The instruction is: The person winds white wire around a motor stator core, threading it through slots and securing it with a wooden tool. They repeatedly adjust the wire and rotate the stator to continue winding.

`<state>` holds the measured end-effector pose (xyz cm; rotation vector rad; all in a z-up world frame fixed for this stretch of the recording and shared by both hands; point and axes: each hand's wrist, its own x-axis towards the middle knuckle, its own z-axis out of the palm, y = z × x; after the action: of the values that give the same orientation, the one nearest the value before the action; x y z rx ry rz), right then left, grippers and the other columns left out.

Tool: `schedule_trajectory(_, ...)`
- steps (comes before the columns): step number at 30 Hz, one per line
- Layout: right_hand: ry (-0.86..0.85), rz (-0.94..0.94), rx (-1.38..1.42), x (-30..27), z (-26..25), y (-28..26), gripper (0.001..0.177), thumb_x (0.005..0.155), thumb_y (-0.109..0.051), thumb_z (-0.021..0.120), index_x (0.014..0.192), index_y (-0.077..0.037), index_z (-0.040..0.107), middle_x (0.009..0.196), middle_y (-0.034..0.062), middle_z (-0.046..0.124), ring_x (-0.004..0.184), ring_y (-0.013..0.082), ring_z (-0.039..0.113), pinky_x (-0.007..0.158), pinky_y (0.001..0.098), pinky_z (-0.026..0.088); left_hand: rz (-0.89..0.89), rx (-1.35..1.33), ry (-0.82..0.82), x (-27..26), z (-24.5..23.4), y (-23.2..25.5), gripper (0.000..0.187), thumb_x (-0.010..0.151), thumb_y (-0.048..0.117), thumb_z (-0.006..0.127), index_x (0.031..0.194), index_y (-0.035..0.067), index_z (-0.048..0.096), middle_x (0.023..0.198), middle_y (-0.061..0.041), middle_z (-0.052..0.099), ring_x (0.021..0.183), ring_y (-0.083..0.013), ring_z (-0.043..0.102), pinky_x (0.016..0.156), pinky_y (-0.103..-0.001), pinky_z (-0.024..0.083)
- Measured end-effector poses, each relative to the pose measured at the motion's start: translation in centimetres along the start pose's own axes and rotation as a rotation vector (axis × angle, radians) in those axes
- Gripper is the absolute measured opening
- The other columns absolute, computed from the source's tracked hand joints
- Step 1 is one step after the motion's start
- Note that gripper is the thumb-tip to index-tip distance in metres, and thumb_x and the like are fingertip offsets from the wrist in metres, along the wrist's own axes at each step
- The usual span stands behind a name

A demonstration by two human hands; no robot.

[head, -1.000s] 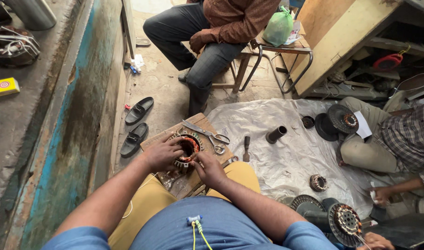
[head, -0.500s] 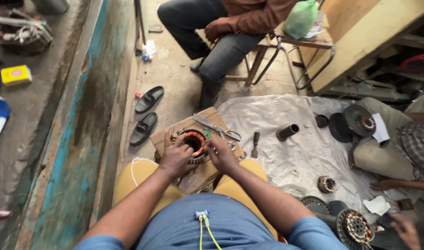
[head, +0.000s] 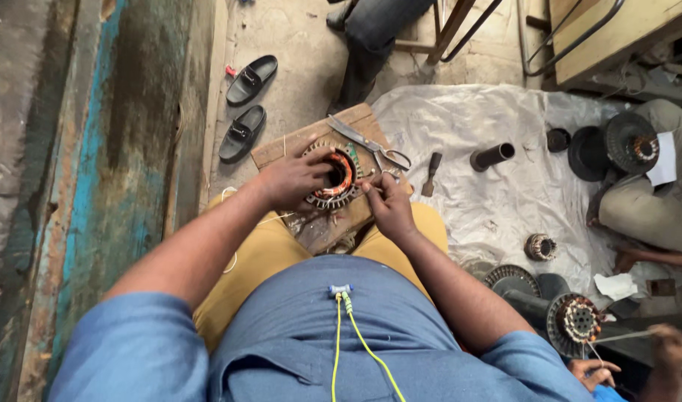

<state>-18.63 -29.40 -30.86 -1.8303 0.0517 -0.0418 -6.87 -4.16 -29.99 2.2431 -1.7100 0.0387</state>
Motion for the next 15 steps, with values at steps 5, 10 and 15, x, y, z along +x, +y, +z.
schedule_trajectory(5, -0.006, -0.022, -0.019, 0.0, -0.2, 0.0, 0.015, 0.105, -0.010, 0.062, 0.094, -0.001, 0.056, 0.103, 0.0115, 0.076, 0.105, 0.0103, 0.070, 0.086, 0.0272, 0.054, 0.030, 0.159, -0.067, 0.7, -1.2, 1.0, 0.054, 0.068, 0.055, 0.080, 0.096, 0.009, 0.076, 0.110, -0.007, 0.073, 0.143, -0.0288, 0.042, 0.124, -0.065, 0.003)
schedule_trajectory(10, -0.012, 0.020, -0.007, 0.8, -0.2, 0.4, 0.012, 0.103, -0.012, 0.065, 0.098, -0.002, 0.061, 0.103, 0.0067, 0.078, 0.086, 0.0076, 0.064, 0.078, 0.0257, 0.053, -0.366, 0.168, -0.128, 0.3, -1.0, 5.5, 0.051, 0.071, 0.055, 0.081, 0.091, 0.008, 0.077, 0.101, -0.008, 0.071, 0.141, -0.0302, 0.042, 0.119, -0.075, 0.002)
schedule_trajectory(15, 0.038, -0.051, -0.060, 2.9, 0.4, 1.5, 0.015, 0.105, -0.015, 0.066, 0.099, -0.001, 0.064, 0.097, 0.0057, 0.077, 0.085, 0.0074, 0.064, 0.078, 0.0255, 0.053, -0.607, 0.141, -0.035, 0.9, -0.1, 8.6, 0.053, 0.067, 0.054, 0.085, 0.091, 0.008, 0.077, 0.105, -0.007, 0.070, 0.143, -0.0301, 0.042, 0.115, -0.073, 0.009)
